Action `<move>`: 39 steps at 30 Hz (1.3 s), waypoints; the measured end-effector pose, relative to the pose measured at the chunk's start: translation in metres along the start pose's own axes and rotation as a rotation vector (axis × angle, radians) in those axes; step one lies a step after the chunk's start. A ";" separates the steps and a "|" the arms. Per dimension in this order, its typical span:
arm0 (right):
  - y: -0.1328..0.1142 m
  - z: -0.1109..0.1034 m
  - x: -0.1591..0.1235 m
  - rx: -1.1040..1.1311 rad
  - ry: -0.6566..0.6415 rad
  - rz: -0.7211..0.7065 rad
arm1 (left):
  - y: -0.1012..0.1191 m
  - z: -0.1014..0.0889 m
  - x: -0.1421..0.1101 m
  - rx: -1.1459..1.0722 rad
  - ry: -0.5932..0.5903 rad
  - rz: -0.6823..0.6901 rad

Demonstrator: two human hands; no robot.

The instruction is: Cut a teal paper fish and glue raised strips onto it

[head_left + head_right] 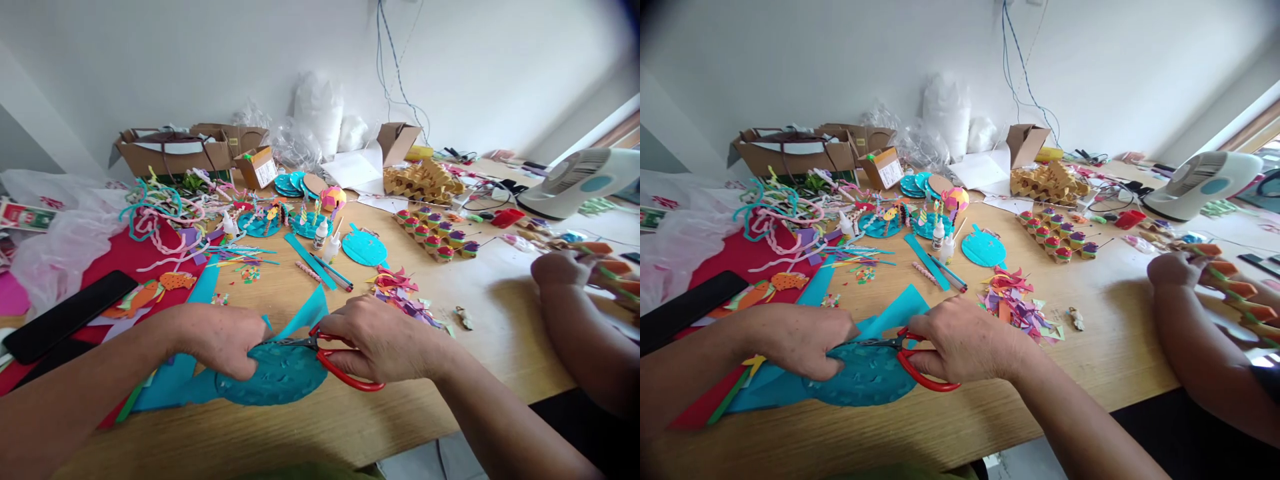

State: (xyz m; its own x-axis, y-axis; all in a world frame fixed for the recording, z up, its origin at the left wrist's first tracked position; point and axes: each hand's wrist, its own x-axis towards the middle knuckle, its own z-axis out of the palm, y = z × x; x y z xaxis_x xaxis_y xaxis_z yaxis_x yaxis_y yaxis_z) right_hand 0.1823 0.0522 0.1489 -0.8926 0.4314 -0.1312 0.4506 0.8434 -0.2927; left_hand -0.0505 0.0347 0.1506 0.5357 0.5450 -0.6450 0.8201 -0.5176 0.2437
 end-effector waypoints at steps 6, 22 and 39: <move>0.024 -0.001 -0.031 0.344 -0.068 0.067 | -0.005 -0.002 0.007 0.033 -0.001 -0.009; 0.001 0.055 0.007 0.779 0.481 0.217 | 0.006 -0.030 0.016 0.019 0.057 0.111; 0.001 0.084 0.030 1.423 1.042 0.301 | -0.034 0.048 -0.005 -1.177 0.757 0.006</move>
State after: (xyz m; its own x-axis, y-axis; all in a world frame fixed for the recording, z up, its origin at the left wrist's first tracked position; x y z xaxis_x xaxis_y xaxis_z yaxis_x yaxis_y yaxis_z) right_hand 0.1545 0.0388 0.0650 -0.1590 0.9824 0.0984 -0.2823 0.0503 -0.9580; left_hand -0.0908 0.0174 0.1108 0.2072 0.9594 -0.1911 0.3008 0.1234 0.9457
